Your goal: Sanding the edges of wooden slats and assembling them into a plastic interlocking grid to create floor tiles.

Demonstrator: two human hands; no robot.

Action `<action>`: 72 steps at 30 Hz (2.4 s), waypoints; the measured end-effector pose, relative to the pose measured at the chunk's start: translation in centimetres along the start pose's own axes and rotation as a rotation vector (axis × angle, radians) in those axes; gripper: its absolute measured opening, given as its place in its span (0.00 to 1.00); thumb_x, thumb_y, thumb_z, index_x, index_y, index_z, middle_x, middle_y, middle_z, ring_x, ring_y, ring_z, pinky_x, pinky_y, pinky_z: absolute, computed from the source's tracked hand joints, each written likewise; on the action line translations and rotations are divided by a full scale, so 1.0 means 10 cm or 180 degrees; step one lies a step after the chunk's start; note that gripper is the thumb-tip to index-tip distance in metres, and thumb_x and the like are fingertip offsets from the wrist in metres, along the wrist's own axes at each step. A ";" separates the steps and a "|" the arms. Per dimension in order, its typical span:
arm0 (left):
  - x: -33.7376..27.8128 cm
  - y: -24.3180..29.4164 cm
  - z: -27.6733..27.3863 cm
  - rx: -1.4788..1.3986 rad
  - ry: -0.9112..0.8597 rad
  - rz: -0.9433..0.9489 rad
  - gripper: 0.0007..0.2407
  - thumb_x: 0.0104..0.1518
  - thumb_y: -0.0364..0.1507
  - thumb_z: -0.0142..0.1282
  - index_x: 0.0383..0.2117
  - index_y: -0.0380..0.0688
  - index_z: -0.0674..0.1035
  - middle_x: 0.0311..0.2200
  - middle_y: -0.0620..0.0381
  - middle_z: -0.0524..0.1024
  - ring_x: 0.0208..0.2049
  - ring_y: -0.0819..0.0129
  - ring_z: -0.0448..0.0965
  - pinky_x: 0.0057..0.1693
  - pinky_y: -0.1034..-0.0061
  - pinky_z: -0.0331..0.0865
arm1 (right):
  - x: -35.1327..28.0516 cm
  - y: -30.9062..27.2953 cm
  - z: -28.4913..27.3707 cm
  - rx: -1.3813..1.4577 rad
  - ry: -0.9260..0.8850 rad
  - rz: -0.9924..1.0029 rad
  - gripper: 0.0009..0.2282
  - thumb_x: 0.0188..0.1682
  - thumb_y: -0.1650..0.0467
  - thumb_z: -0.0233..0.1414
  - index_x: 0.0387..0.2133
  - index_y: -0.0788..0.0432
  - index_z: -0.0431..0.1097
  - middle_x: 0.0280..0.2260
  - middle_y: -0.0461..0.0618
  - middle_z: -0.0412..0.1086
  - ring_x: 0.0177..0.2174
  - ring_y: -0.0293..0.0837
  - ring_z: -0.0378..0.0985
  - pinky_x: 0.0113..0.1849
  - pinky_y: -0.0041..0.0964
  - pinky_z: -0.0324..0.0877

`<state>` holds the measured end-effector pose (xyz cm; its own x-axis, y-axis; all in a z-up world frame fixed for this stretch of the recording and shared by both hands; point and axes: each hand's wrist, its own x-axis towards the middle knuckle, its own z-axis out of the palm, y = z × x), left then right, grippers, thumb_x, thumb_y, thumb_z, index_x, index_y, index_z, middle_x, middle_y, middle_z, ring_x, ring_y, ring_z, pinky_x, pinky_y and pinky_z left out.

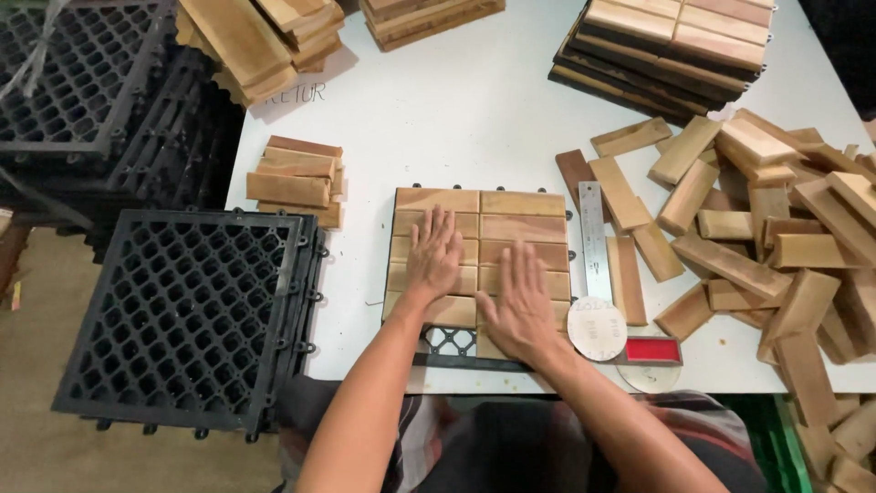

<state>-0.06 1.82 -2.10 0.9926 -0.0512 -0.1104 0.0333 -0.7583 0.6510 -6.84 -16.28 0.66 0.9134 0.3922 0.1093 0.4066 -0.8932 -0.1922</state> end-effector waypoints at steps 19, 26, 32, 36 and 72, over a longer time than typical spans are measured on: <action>-0.43 0.43 -0.98 -0.2816 -0.1110 -0.0902 0.38 0.55 0.56 0.21 0.71 0.49 0.44 0.75 0.58 0.35 0.75 0.66 0.33 0.73 0.59 0.20 | -0.19 -1.29 0.17 0.0589 -0.0245 -0.1484 0.39 0.56 0.50 0.23 0.68 0.73 0.34 0.68 0.77 0.34 0.68 0.66 0.30 0.65 0.57 0.24; -0.56 0.15 -0.58 -0.0317 0.0199 0.0457 0.28 0.66 0.42 0.32 0.68 0.34 0.60 0.72 0.36 0.49 0.73 0.42 0.43 0.75 0.55 0.31 | -0.15 -0.42 0.72 0.1590 0.0702 -0.1128 0.11 0.46 0.69 0.46 0.40 0.50 0.75 0.36 0.47 0.73 0.40 0.51 0.78 0.42 0.47 0.72; -0.77 0.07 -0.11 0.1019 0.0295 0.0624 0.31 0.63 0.40 0.40 0.71 0.35 0.53 0.73 0.38 0.44 0.73 0.44 0.40 0.74 0.53 0.34 | 0.12 0.17 -0.09 0.0088 -0.0152 0.0718 0.29 0.59 0.59 0.30 0.69 0.64 0.47 0.70 0.66 0.43 0.69 0.59 0.40 0.66 0.49 0.36; -0.73 -0.08 -0.27 0.1223 0.0342 0.0438 0.34 0.60 0.44 0.45 0.71 0.41 0.53 0.73 0.41 0.46 0.73 0.46 0.44 0.74 0.53 0.41 | 0.22 0.29 -0.10 -0.0037 -0.0560 0.0721 0.31 0.60 0.54 0.28 0.71 0.61 0.41 0.72 0.60 0.36 0.71 0.56 0.33 0.68 0.49 0.28; -0.10 0.23 -0.24 0.1006 0.0194 0.0361 0.29 0.66 0.43 0.34 0.71 0.39 0.53 0.74 0.42 0.42 0.75 0.50 0.40 0.74 0.54 0.34 | 0.86 0.13 -0.06 -0.0167 -0.0685 -0.0025 0.31 0.59 0.54 0.29 0.71 0.60 0.43 0.72 0.58 0.38 0.70 0.55 0.37 0.67 0.50 0.35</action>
<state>-0.67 1.68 1.31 0.9934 -0.1149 0.0007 -0.1060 -0.9145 0.3905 1.54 -14.14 1.94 0.8961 0.4321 -0.1011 0.4171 -0.8979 -0.1406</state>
